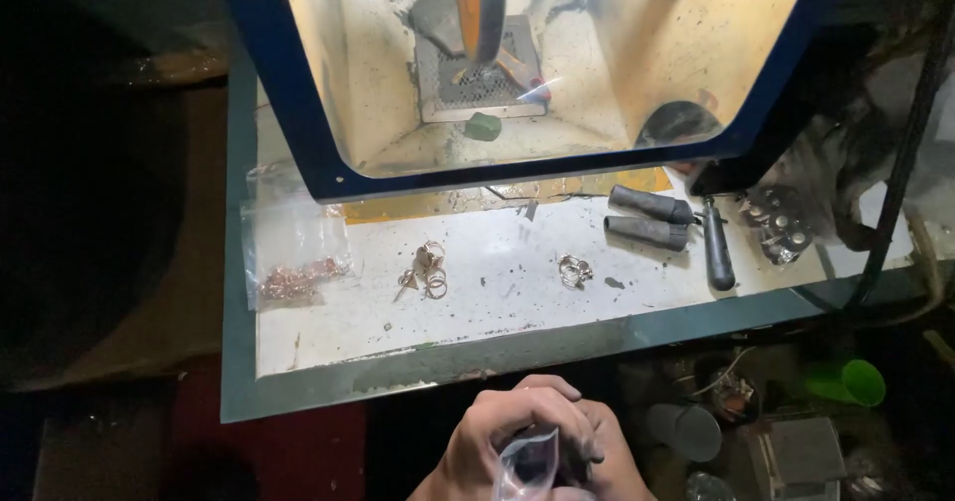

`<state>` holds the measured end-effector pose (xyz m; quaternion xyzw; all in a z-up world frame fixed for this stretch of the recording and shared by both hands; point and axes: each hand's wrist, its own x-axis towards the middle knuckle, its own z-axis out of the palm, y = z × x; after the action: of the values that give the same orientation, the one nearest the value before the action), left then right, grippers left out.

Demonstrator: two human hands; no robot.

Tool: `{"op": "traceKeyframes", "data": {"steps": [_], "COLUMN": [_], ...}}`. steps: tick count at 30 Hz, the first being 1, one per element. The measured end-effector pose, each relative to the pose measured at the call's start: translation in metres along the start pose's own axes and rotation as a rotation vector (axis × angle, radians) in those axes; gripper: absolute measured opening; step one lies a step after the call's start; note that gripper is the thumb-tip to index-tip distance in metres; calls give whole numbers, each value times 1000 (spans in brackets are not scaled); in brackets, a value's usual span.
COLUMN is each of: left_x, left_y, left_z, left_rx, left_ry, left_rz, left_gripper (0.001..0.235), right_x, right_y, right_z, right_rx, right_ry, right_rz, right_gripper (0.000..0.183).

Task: The person removes small metal jewelry pieces from a plastic bag and places them on the workbench. Then the person uses a bench grinder with a rotating wheel to polish each piece individually, holding them against the wheel and rotating them by hand.

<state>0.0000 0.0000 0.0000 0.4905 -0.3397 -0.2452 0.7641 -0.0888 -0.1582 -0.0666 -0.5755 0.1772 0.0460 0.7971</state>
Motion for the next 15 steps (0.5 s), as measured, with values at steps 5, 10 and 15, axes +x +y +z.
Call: {"op": "traceKeyframes", "data": {"steps": [5, 10, 15], "left_x": [-5, -2, 3], "left_y": [18, -1, 3], "left_z": [1, -1, 10], "left_rx": [178, 835, 1199], "left_ry": [137, 321, 260], "left_rz": [-6, 381, 530], "left_gripper": [20, 20, 31], "right_x": [-5, -27, -29], "right_y": [-2, -39, -68], "right_z": [-2, 21, 27], "right_rx": [-252, -639, -1059], "right_ry": [87, 461, 152], "right_rz": [70, -777, -692], "right_gripper": [15, 16, 19]}}
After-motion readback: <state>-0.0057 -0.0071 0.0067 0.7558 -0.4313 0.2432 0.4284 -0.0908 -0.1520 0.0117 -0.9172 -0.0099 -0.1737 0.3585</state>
